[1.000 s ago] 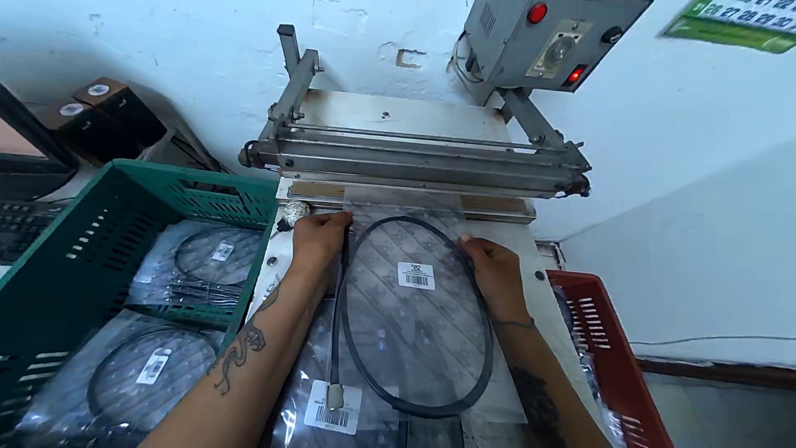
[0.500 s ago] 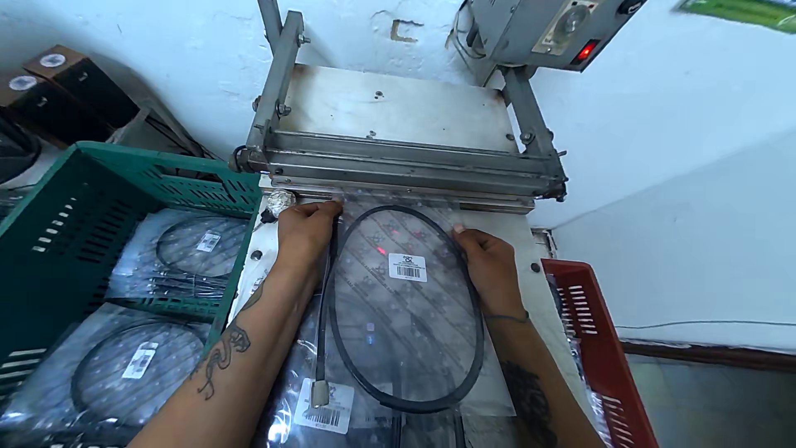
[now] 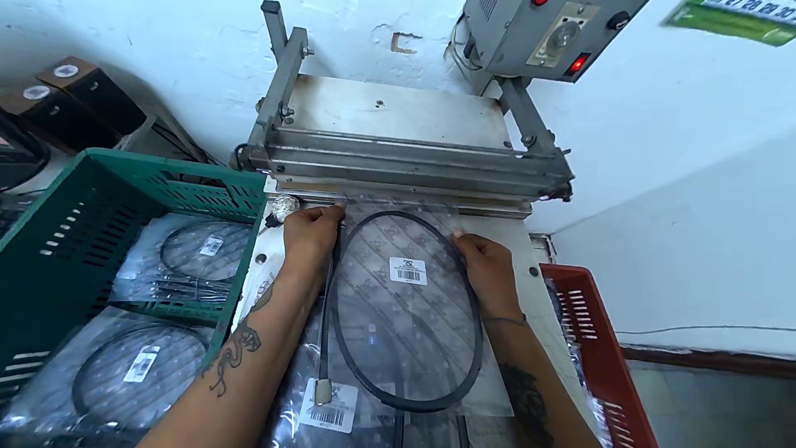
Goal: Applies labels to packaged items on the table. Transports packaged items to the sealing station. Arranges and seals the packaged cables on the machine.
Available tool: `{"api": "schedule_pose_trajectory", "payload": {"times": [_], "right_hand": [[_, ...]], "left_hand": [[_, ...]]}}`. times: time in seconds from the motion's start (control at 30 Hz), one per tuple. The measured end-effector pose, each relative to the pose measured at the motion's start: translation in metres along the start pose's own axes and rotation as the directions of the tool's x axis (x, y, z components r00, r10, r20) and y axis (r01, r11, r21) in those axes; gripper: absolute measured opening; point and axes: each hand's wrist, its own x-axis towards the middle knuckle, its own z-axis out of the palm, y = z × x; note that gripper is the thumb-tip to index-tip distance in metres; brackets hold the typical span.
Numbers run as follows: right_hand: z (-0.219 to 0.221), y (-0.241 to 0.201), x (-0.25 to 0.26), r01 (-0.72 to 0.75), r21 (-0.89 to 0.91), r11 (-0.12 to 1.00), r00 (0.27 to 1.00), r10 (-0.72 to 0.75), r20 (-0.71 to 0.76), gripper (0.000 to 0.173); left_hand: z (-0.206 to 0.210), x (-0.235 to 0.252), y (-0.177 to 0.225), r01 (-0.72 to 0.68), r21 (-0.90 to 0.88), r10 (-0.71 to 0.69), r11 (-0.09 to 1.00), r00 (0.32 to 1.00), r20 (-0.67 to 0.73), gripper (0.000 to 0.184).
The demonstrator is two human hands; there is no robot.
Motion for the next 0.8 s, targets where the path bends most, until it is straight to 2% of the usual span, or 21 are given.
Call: {"api": "schedule_pose_trajectory", "payload": {"times": [0.2,0.27,0.3,0.33,0.37,0.4,0.43,0.47,0.5,0.53,0.57,0.6,0.63,0.7,0.77,0.8], "right_hand": [[0.002,-0.004,0.004,-0.038,-0.008,0.999,0.999,0.038,0.013,0.028],[-0.002,-0.006,0.002,-0.073,-0.005,0.997,0.997,0.074,0.032,0.029],[-0.009,-0.004,0.000,-0.082,-0.012,0.997,0.996,0.083,0.035,0.030],[-0.020,0.000,-0.004,-0.078,-0.033,0.996,0.996,0.079,0.039,0.031],[-0.035,0.008,-0.009,-0.055,-0.077,0.995,0.998,0.058,0.038,0.032],[-0.052,0.017,-0.016,-0.006,-0.135,0.991,1.000,0.009,0.021,0.032],[-0.069,0.027,-0.026,0.063,-0.200,0.978,0.998,-0.068,-0.015,0.030],[-0.083,0.035,-0.038,0.149,-0.281,0.948,0.985,-0.167,-0.039,0.033],[-0.092,0.041,-0.051,0.243,-0.392,0.887,0.958,-0.282,-0.044,0.048],[-0.093,0.042,-0.066,0.305,-0.482,0.821,0.933,-0.358,-0.019,0.067],[-0.088,0.041,-0.081,0.362,-0.518,0.775,0.911,-0.412,0.021,0.082],[-0.077,0.040,-0.096,0.435,-0.505,0.745,0.884,-0.460,0.082,0.089],[-0.065,0.039,-0.110,0.490,-0.455,0.744,0.866,-0.477,0.151,0.088],[-0.046,0.042,-0.127,0.536,-0.392,0.748,0.844,-0.468,0.262,0.083],[-0.043,0.045,-0.130,0.531,-0.363,0.766,0.847,-0.468,0.251,0.076],[-0.044,0.042,-0.131,0.523,-0.320,0.790,0.852,-0.475,0.220,0.073]], "left_hand": [[0.003,0.003,0.000,0.017,0.009,-0.017,1.000,1.000,-0.010,0.025],[0.001,0.000,0.002,-0.013,0.072,0.009,0.997,0.998,0.060,0.028],[-0.006,-0.005,0.005,-0.105,0.137,0.084,0.985,0.985,0.154,0.030],[-0.019,-0.014,0.009,-0.276,0.220,0.209,0.935,0.935,0.285,0.029],[-0.040,-0.026,0.010,-0.487,0.306,0.339,0.818,0.839,0.426,0.025],[-0.066,-0.040,0.006,-0.656,0.385,0.416,0.650,0.730,0.543,0.036],[-0.094,-0.051,-0.006,-0.747,0.432,0.458,0.506,0.657,0.599,0.062],[-0.119,-0.060,-0.022,-0.763,0.461,0.461,0.453,0.643,0.611,0.091],[-0.140,-0.067,-0.040,-0.730,0.476,0.426,0.491,0.678,0.599,0.111],[-0.156,-0.076,-0.056,-0.653,0.472,0.352,0.593,0.737,0.577,0.117],[-0.163,-0.087,-0.070,-0.536,0.456,0.265,0.711,0.805,0.531,0.112],[-0.162,-0.099,-0.079,-0.414,0.421,0.204,0.807,0.864,0.460,0.099],[-0.158,-0.108,-0.084,-0.320,0.392,0.167,0.863,0.911,0.376,0.082],[-0.155,-0.117,-0.084,-0.257,0.355,0.169,0.899,0.950,0.262,0.053],[-0.161,-0.119,-0.081,-0.325,0.275,0.273,0.905,0.938,0.213,0.041],[-0.167,-0.120,-0.080,-0.400,0.206,0.358,0.893,0.909,0.214,0.045]]}}
